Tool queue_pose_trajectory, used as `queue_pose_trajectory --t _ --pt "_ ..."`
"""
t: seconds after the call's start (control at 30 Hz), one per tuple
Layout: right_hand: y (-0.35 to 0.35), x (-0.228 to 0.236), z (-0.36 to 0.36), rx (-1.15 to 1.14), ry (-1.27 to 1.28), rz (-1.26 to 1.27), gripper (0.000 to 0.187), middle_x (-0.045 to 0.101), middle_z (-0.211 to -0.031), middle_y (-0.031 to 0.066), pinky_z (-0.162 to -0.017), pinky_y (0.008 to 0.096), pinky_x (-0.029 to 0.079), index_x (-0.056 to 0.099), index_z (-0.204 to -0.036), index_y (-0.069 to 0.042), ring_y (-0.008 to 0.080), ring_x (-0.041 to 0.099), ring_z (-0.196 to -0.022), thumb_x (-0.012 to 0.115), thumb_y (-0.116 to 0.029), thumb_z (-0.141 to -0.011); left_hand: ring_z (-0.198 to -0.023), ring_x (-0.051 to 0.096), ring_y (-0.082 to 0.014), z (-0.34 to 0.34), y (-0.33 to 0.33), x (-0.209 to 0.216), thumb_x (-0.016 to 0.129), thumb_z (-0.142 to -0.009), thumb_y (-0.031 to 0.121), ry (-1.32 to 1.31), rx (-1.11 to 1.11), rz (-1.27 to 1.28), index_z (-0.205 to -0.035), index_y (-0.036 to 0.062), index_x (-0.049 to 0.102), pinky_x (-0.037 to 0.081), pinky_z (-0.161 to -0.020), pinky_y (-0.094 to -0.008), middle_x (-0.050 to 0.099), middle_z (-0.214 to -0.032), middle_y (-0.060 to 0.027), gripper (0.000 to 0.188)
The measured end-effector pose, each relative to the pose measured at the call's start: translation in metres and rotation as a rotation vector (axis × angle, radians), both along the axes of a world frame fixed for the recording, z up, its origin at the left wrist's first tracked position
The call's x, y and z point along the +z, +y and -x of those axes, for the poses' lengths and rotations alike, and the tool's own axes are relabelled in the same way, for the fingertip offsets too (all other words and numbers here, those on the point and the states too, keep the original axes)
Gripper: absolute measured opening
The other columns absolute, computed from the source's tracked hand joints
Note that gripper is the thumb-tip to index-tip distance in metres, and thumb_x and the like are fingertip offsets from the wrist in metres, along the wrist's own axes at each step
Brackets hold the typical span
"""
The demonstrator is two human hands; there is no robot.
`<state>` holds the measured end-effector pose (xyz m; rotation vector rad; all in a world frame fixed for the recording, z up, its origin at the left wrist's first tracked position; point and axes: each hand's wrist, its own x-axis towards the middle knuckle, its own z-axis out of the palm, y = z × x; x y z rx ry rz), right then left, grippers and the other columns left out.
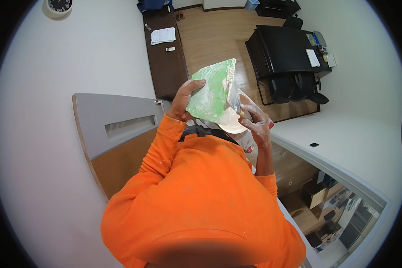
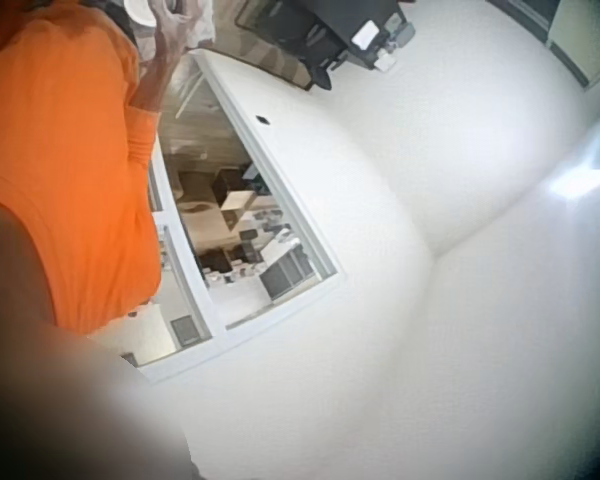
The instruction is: The person applies white paint to the upper wall and ceiling area using a small brush and a green plastic scraper. The person repeatedly dips the brush into a small container of paint and applies it to the wall near the ceiling line.
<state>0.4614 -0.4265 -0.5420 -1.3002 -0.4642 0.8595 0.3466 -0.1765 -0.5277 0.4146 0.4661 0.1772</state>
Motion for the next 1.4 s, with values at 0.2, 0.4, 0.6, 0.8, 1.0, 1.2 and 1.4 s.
queue_pose_trajectory --t 0.2,0.4,0.6,0.8,1.0,1.2,1.4 --pt "-0.035 0.008 -0.006 0.070 -0.256 0.337 0.043 0.072 -0.112 0.0070 -0.092 0.0299 0.051 0.071 -0.122 -0.003 0.0153 0.065 -0.105 0.078 -0.001 -0.079 -0.097 0.073 -0.0229 0.015 0.012 0.004 0.064 -0.095 0.017 -0.038 0.034 -0.129 -0.129 -0.0028 0.055 0.063 -0.085 -0.0376 0.069 -0.115 -0.0145 0.041" --pt "-0.041 0.026 -0.012 0.186 -0.644 0.787 0.035 0.070 -0.114 0.0236 -0.088 0.0435 0.054 0.068 -0.120 -0.001 0.0379 0.068 -0.102 0.068 -0.016 -0.088 -0.103 0.072 -0.0260 0.033 0.038 -0.046 0.063 -0.094 0.024 -0.173 0.090 0.178 -0.134 -0.0017 0.054 0.061 -0.092 -0.0403 0.069 -0.118 -0.0148 0.048" --pt "0.004 -0.001 -0.010 0.279 -0.991 0.937 0.016 0.068 -0.088 0.0261 -0.076 0.0516 0.053 0.065 -0.087 0.002 0.0459 0.066 -0.086 0.064 -0.013 -0.081 -0.097 0.070 -0.0298 0.056 0.016 -0.106 0.059 -0.098 0.037 -0.023 0.109 0.136 -0.129 0.0050 0.060 0.060 -0.088 -0.0480 0.071 -0.111 -0.0123 0.044" --pt "0.044 -0.033 -0.015 0.359 -1.249 0.793 0.016 0.071 -0.085 0.0228 -0.071 0.0488 0.055 0.071 -0.082 0.001 0.0413 0.069 -0.077 0.064 -0.013 -0.079 -0.113 0.060 -0.0296 0.063 -0.041 -0.141 0.059 -0.098 0.047 0.025 0.069 0.429 -0.134 0.0136 0.055 0.045 -0.100 -0.0565 0.060 -0.116 -0.0080 0.049" --pt "0.061 -0.038 0.013 0.633 -1.289 0.899 0.016 0.072 -0.098 0.0235 -0.067 0.0416 0.061 0.076 -0.087 0.000 0.0326 0.074 -0.082 0.065 -0.012 -0.084 -0.132 0.045 -0.0261 0.069 -0.081 -0.141 0.059 -0.094 0.054 -0.020 0.087 0.344 -0.131 0.0183 0.052 0.038 -0.100 -0.0597 0.046 -0.152 -0.0067 0.051" --pt "0.047 -0.024 0.033 0.784 -1.375 0.844 0.024 0.070 -0.105 0.0288 -0.060 0.0404 0.060 0.071 -0.101 0.006 0.0334 0.075 -0.077 0.064 -0.011 -0.085 -0.137 0.043 -0.0249 0.072 -0.092 -0.145 0.051 -0.098 0.056 -0.088 0.182 0.327 -0.123 0.0258 0.057 0.037 -0.101 -0.0608 0.043 -0.157 -0.0070 0.040" --pt "0.028 -0.014 0.046 0.884 -1.375 0.799 0.026 0.064 -0.120 0.0338 -0.064 0.0427 0.060 0.071 -0.102 0.006 0.0341 0.075 -0.078 0.061 -0.014 -0.089 -0.146 0.036 -0.0271 0.077 -0.101 -0.147 0.046 -0.098 0.058 -0.155 0.229 0.301 -0.135 0.0275 0.053 0.035 -0.107 -0.0605 0.040 -0.160 -0.0061 0.048"
